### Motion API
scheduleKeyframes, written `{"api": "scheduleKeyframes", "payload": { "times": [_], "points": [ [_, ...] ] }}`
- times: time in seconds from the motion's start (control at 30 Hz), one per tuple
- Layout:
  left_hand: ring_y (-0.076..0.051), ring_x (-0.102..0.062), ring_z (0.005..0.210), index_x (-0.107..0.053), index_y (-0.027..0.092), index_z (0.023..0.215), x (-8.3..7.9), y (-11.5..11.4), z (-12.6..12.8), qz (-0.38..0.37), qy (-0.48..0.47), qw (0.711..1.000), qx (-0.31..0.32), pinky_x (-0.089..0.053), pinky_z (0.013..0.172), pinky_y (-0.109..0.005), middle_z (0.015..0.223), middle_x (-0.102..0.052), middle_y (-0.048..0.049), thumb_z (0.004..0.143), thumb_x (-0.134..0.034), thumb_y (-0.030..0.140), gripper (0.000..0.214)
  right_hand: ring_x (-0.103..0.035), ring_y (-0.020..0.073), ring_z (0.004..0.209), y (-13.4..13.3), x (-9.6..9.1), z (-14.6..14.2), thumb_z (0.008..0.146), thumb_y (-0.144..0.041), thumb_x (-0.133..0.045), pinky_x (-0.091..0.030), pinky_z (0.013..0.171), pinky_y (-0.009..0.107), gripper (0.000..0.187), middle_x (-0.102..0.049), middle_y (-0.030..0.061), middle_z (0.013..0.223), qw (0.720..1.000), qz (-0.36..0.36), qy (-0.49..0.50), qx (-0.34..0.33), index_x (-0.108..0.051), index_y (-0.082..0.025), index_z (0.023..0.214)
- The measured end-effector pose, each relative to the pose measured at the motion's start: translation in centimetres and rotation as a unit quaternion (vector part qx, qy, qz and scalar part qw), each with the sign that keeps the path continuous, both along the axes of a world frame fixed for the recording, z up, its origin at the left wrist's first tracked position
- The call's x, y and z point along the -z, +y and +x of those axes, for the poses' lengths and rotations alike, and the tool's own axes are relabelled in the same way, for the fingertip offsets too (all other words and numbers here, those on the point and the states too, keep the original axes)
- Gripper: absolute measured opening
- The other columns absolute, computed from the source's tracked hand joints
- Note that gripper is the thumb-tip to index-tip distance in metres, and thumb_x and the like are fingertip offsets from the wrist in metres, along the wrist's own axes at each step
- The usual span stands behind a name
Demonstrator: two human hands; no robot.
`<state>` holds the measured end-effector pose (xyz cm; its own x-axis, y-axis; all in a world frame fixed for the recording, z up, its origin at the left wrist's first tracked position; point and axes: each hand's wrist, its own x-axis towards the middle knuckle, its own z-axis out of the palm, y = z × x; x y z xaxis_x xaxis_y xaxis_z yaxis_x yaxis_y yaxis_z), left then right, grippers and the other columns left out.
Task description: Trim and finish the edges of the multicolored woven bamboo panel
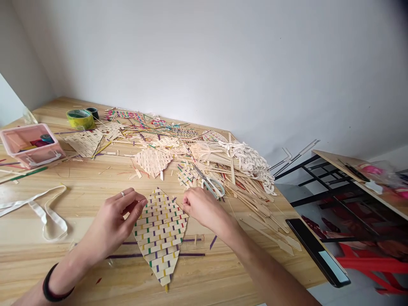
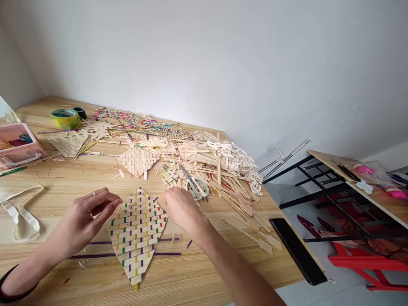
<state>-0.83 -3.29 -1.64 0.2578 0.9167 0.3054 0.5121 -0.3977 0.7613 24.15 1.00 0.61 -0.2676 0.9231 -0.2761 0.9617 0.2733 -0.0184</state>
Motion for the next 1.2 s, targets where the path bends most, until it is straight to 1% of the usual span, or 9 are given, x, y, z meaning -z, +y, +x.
{"api": "scheduleKeyframes", "payload": {
  "times": [0.07,0.13,0.27,0.4,0.57,0.67,0.8,0.97,1.2],
  "points": [
    [-0.015,-0.062,0.067,-0.07,0.022,0.088,0.0,0.0,0.0,0.0,0.0,1.0,0.0,-0.045,0.063,-0.027,0.076,-0.069,0.0004,0.105,-0.053,0.037,0.028,-0.077,0.0276,0.089,0.1,-0.3,-0.4,0.092,-0.003,-0.061,-0.049,0.072,0.028,0.02,-0.079,0.0209,0.094,0.999,0.01,-0.04,-0.02,-0.08,-0.008,0.089],
    [-0.015,-0.062,0.067,-0.069,0.022,0.087,-0.1,0.0,0.0,0.0,0.001,1.0,-0.001,-0.045,0.062,-0.027,0.075,-0.069,0.0002,0.104,-0.053,0.037,0.028,-0.078,0.0302,0.091,0.2,-0.6,-0.7,0.09,0.003,-0.058,-0.051,0.072,0.03,0.023,-0.078,0.0236,0.096,0.997,0.013,-0.069,-0.045,-0.08,-0.006,0.091],
    [-0.015,-0.058,0.063,-0.068,0.022,0.086,-0.1,0.1,0.0,0.002,0.0,1.0,0.0,-0.043,0.059,-0.027,0.073,-0.067,0.0006,0.105,-0.053,0.038,0.029,-0.078,0.0312,0.093,0.4,-0.8,-1.1,0.087,0.009,-0.055,-0.052,0.074,0.031,0.031,-0.079,0.0222,0.095,0.989,0.006,-0.098,-0.108,-0.08,-0.007,0.095],
    [-0.015,-0.058,0.063,-0.068,0.022,0.087,0.0,0.1,0.0,0.006,-0.002,1.0,-0.001,-0.042,0.059,-0.027,0.073,-0.067,0.0006,0.105,-0.053,0.037,0.028,-0.077,0.0295,0.092,0.9,-0.8,-0.3,0.09,0.003,-0.056,-0.051,0.073,0.03,0.027,-0.078,0.0211,0.096,0.983,0.01,-0.105,-0.148,-0.079,-0.007,0.098],
    [-0.015,-0.057,0.063,-0.068,0.021,0.086,0.0,0.2,0.0,0.0,-0.002,1.0,0.0,-0.041,0.059,-0.027,0.074,-0.067,0.0004,0.105,-0.052,0.036,0.029,-0.075,0.0245,0.084,1.8,-1.2,1.3,0.093,-0.007,-0.059,-0.046,0.068,0.028,0.02,-0.079,0.0147,0.096,0.984,0.027,-0.102,-0.146,-0.078,-0.011,0.096],
    [-0.015,-0.056,0.062,-0.068,0.021,0.086,0.1,0.2,-0.1,0.0,-0.001,1.0,0.003,-0.041,0.059,-0.027,0.074,-0.066,0.0004,0.105,-0.052,0.036,0.029,-0.075,0.0232,0.084,2.0,-1.5,1.6,0.097,-0.009,-0.055,-0.044,0.066,0.028,0.024,-0.079,0.0128,0.096,0.983,0.03,-0.104,-0.146,-0.078,-0.014,0.093],
    [-0.015,-0.056,0.062,-0.068,0.021,0.086,0.1,0.2,-0.1,0.0,-0.001,1.0,0.002,-0.041,0.059,-0.027,0.073,-0.066,0.0005,0.105,-0.051,0.036,0.03,-0.076,0.0261,0.082,1.8,-1.9,0.9,0.092,-0.002,-0.056,-0.044,0.066,0.029,0.026,-0.079,0.0148,0.088,0.98,0.005,-0.118,-0.163,-0.079,-0.012,0.087],
    [-0.015,-0.057,0.063,-0.068,0.021,0.087,0.1,0.2,-0.1,-0.001,0.0,1.0,0.006,-0.042,0.06,-0.027,0.075,-0.067,-0.0001,0.105,-0.052,0.035,0.028,-0.077,0.0313,0.089,1.6,-2.0,-0.6,0.088,0.005,-0.054,-0.05,0.072,0.032,0.031,-0.079,0.0212,0.096,0.975,-0.006,-0.124,-0.182,-0.081,-0.006,0.096],
    [-0.015,-0.057,0.063,-0.069,0.021,0.088,0.4,0.4,-0.2,-0.005,0.003,1.0,-0.003,-0.042,0.06,-0.028,0.076,-0.067,-0.0005,0.105,-0.051,0.037,0.03,-0.076,0.0301,0.082,2.2,-0.7,0.1,0.086,0.004,-0.056,-0.049,0.069,0.031,0.027,-0.079,0.0213,0.09,0.977,-0.004,-0.099,-0.187,-0.081,-0.006,0.093]
  ]
}}
